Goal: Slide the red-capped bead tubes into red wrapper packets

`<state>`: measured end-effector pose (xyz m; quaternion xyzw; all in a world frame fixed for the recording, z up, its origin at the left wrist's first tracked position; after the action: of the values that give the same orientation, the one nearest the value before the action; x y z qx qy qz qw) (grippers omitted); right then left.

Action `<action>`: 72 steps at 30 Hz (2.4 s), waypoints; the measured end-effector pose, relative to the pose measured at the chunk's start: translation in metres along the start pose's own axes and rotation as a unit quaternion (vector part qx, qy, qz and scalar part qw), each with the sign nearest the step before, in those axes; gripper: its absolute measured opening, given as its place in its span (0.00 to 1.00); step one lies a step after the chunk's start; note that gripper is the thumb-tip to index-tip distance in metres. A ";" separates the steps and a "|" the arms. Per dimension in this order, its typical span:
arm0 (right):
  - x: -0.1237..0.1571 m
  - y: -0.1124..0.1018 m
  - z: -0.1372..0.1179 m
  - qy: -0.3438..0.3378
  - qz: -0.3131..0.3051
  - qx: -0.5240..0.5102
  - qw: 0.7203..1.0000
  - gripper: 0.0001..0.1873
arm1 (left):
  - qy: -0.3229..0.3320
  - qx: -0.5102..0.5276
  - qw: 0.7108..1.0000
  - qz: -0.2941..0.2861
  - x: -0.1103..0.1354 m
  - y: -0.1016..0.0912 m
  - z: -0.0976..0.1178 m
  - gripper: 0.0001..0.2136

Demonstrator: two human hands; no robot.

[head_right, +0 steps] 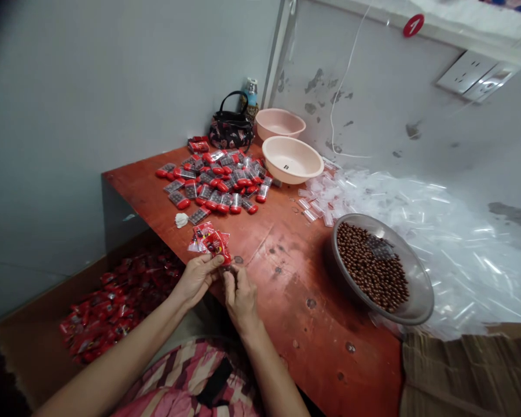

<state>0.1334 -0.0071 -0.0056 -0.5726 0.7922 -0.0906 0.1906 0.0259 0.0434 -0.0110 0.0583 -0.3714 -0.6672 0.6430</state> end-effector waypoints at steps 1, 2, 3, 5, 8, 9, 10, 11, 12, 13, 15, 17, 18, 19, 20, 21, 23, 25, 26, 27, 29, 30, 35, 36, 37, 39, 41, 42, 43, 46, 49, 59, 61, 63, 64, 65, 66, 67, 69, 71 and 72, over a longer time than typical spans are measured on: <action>0.000 0.001 0.001 0.022 -0.014 -0.024 0.999 0.12 | 0.000 -0.010 1.000 -0.010 0.001 0.000 0.001 0.06; 0.000 0.003 0.002 0.052 -0.034 -0.060 0.996 0.12 | -0.005 -0.023 0.999 -0.026 0.001 0.001 0.003 0.07; 0.000 0.005 0.004 0.086 -0.055 -0.102 0.990 0.13 | -0.014 -0.039 0.998 -0.048 0.002 0.002 0.004 0.08; 0.000 0.007 0.005 0.138 -0.086 -0.177 0.971 0.14 | -0.033 -0.068 0.993 -0.094 0.004 0.003 0.008 0.10; -0.002 0.004 0.004 0.135 -0.056 -0.180 0.973 0.13 | -0.033 -0.087 0.991 -0.101 0.003 0.003 0.009 0.09; -0.003 0.002 0.003 0.117 -0.034 -0.155 0.980 0.12 | -0.021 -0.088 0.993 -0.080 0.002 0.002 0.008 0.09; -0.003 0.001 0.002 0.099 -0.012 -0.128 0.987 0.12 | -0.010 -0.088 0.995 -0.054 0.000 0.001 0.007 0.08; -0.004 0.000 0.001 0.086 0.007 -0.108 0.990 0.12 | 0.001 -0.087 0.996 -0.028 -0.001 -0.001 0.005 0.08; -0.004 -0.001 0.001 0.082 0.019 -0.100 0.991 0.12 | 0.012 -0.088 0.996 -0.004 -0.001 -0.002 0.002 0.08; -0.005 0.000 0.001 0.090 0.026 -0.108 0.990 0.12 | 0.022 -0.091 0.996 0.016 -0.001 -0.002 0.000 0.09; -0.006 0.005 0.002 0.130 0.010 -0.164 0.978 0.13 | 0.034 -0.095 0.994 0.035 0.001 0.000 -0.003 0.10; -0.006 0.011 0.003 0.170 -0.022 -0.225 0.959 0.15 | 0.034 -0.088 0.995 0.024 0.005 0.004 -0.003 0.11; -0.006 0.013 0.004 0.181 -0.034 -0.244 0.952 0.16 | 0.028 -0.076 0.997 0.009 0.006 0.006 -0.003 0.11; -0.006 0.014 0.004 0.184 -0.038 -0.248 0.950 0.16 | 0.018 -0.062 0.998 -0.008 0.008 0.008 -0.002 0.12; -0.005 0.014 0.003 0.178 -0.033 -0.239 0.954 0.15 | 0.006 -0.048 0.999 -0.022 0.009 0.010 -0.002 0.12; -0.005 0.012 0.003 0.163 -0.021 -0.219 0.962 0.15 | -0.004 -0.039 0.999 -0.028 0.009 0.011 -0.002 0.12; -0.002 0.008 0.002 0.115 0.008 -0.153 0.981 0.13 | -0.016 -0.037 0.999 -0.018 0.008 0.009 -0.003 0.10; 0.000 0.004 0.003 0.074 0.034 -0.099 0.992 0.13 | -0.007 -0.065 0.998 0.013 0.005 0.005 -0.005 0.10; 0.000 0.004 0.004 0.073 0.041 -0.094 0.992 0.13 | 0.010 -0.092 0.995 0.032 0.004 0.002 -0.006 0.11; 0.001 0.005 0.006 0.088 0.042 -0.109 0.989 0.12 | 0.034 -0.125 0.990 0.048 0.004 -0.001 -0.007 0.11; 0.002 0.009 0.011 0.145 0.026 -0.178 0.973 0.12 | 0.089 -0.190 0.975 0.071 0.005 -0.005 -0.007 0.12; 0.002 0.012 0.013 0.171 0.013 -0.216 0.961 0.13 | 0.110 -0.210 0.968 0.076 0.006 -0.005 -0.007 0.12; 0.006 0.014 0.015 0.189 -0.006 -0.233 0.954 0.14 | 0.072 -0.119 0.989 0.059 0.011 -0.004 -0.010 0.12; 0.008 0.012 0.014 0.178 0.000 -0.209 0.962 0.14 | 0.050 -0.090 0.993 0.057 0.011 -0.003 -0.011 0.11; 0.009 0.011 0.014 0.166 0.006 -0.186 0.968 0.14 | 0.033 -0.067 0.996 0.057 0.011 -0.002 -0.012 0.11; 0.011 0.009 0.012 0.148 0.013 -0.158 0.976 0.13 | 0.013 -0.046 0.997 0.064 0.012 0.000 -0.013 0.11; 0.011 0.010 0.013 0.160 0.009 -0.180 0.971 0.13 | 0.002 -0.049 0.997 0.052 0.013 0.001 -0.014 0.11; 0.011 0.011 0.013 0.177 0.004 -0.207 0.962 0.13 | -0.006 -0.053 0.998 0.034 0.014 0.001 -0.014 0.11; 0.011 0.013 0.014 0.198 -0.003 -0.240 0.950 0.13 | -0.015 -0.058 0.998 0.010 0.015 0.002 -0.015 0.11; 0.009 0.017 0.015 0.251 -0.008 -0.327 0.911 0.15 | -0.038 -0.064 0.996 -0.053 0.017 0.001 -0.016 0.12; 0.009 0.017 0.013 0.272 -0.005 -0.362 0.892 0.14 | -0.031 -0.059 0.997 -0.037 0.015 -0.004 -0.012 0.10; 0.013 0.020 0.014 0.301 0.003 -0.393 0.869 0.13 | -0.019 -0.046 0.997 0.053 0.017 -0.007 -0.013 0.11; 0.009 0.022 0.014 0.298 0.011 -0.389 0.871 0.14 | -0.033 -0.027 0.998 0.036 0.021 -0.006 -0.014 0.10; 0.003 0.025 0.012 0.293 -0.001 -0.380 0.877 0.14 | -0.048 -0.009 0.999 0.009 0.024 -0.005 -0.011 0.10; 0.000 0.026 0.011 0.289 -0.014 -0.373 0.881 0.14 | -0.056 -0.006 0.998 -0.006 0.025 -0.006 -0.008 0.10; -0.002 0.028 0.009 0.284 -0.029 -0.364 0.886 0.15 | -0.066 -0.006 0.998 -0.021 0.026 -0.008 -0.004 0.09; -0.004 0.030 0.006 0.277 -0.045 -0.353 0.892 0.16 | -0.072 -0.008 0.997 -0.027 0.027 -0.011 0.002 0.09; -0.006 0.032 0.004 0.269 -0.060 -0.340 0.899 0.16 | -0.070 -0.008 0.997 -0.020 0.027 -0.017 0.008 0.09; -0.007 0.033 -0.001 0.254 -0.083 -0.313 0.911 0.16 | -0.035 -0.002 0.999 0.036 0.027 -0.036 0.022 0.09; -0.008 0.031 -0.004 0.244 -0.087 -0.295 0.920 0.15 | 0.040 -0.018 0.990 0.133 0.027 -0.062 0.035 0.11; -0.008 0.029 -0.004 0.240 -0.082 -0.287 0.924 0.14 | 0.083 -0.053 0.978 0.182 0.027 -0.076 0.039 0.14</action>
<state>0.1086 0.0096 -0.0111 -0.6271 0.7564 -0.0100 -0.1858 -0.0622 0.0276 -0.0150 0.0106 -0.2852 -0.5506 0.7845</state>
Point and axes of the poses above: each hand's wrist, its own x-axis away from the middle knuckle, its own y-axis out of the palm, z = x × y, the point moved 3 cm from there along -x, towards the middle knuckle, and after that the axes turned 8 degrees about z, right-handed, at the moved point
